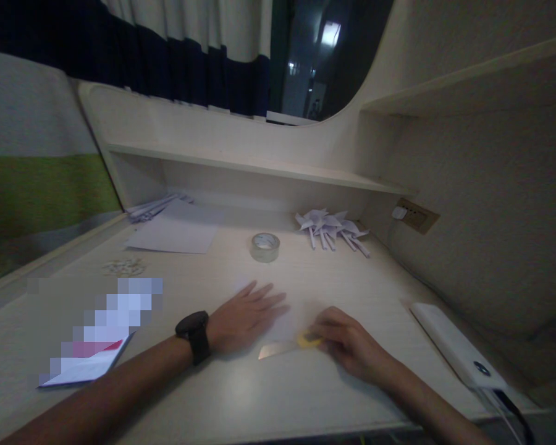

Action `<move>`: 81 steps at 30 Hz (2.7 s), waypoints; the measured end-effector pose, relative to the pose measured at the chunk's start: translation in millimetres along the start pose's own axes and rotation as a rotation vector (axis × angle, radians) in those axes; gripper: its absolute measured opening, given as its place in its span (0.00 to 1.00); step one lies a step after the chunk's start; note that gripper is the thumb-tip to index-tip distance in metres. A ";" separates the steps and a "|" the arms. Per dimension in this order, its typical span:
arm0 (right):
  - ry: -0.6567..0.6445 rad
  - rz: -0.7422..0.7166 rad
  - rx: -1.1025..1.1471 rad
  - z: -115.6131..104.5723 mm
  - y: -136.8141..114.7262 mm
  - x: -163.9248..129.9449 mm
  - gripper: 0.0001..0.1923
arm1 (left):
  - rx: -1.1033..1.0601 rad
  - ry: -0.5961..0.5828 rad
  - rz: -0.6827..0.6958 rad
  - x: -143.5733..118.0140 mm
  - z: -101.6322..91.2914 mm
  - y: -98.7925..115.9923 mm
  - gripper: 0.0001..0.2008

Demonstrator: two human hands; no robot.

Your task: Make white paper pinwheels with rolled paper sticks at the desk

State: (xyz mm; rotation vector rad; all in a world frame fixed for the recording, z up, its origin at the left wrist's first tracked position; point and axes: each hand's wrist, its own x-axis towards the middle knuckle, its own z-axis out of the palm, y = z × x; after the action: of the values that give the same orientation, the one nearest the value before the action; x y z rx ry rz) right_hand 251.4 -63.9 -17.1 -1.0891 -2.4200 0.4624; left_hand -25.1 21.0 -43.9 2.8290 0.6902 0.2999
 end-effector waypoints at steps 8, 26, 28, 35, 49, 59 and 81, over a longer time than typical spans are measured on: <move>-0.024 0.052 0.067 -21.0 22.8 -17.7 0.15 | -0.058 0.027 -0.026 -0.8 -6.9 3.4 0.26; 0.125 0.356 -0.058 -54.5 66.0 -29.3 0.14 | -0.330 0.607 -0.272 3.0 -51.2 -0.3 0.09; 0.165 0.335 -0.082 -54.0 53.3 -19.6 0.13 | -0.426 0.695 -0.388 -0.9 -60.0 -2.4 0.10; 0.183 0.252 0.287 -20.0 -17.1 51.2 0.15 | -0.830 0.686 -0.503 -4.2 -53.3 6.6 0.12; 0.425 0.412 1.013 37.4 -14.0 92.8 0.16 | -0.652 0.522 -0.342 -1.1 -35.0 6.5 0.10; 0.278 0.272 1.256 35.9 -15.2 89.6 0.12 | -0.903 0.378 -0.352 0.9 -28.2 7.6 0.14; 0.384 0.581 1.088 31.5 -8.4 94.5 0.09 | -0.728 0.475 -0.463 0.2 -37.1 12.8 0.12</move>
State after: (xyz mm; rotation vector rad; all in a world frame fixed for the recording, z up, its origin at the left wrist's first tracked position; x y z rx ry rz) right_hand 174.0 -0.7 -15.5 -1.1403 -1.1379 1.3785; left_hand -28.5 15.9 -5.2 1.8576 1.0346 0.9290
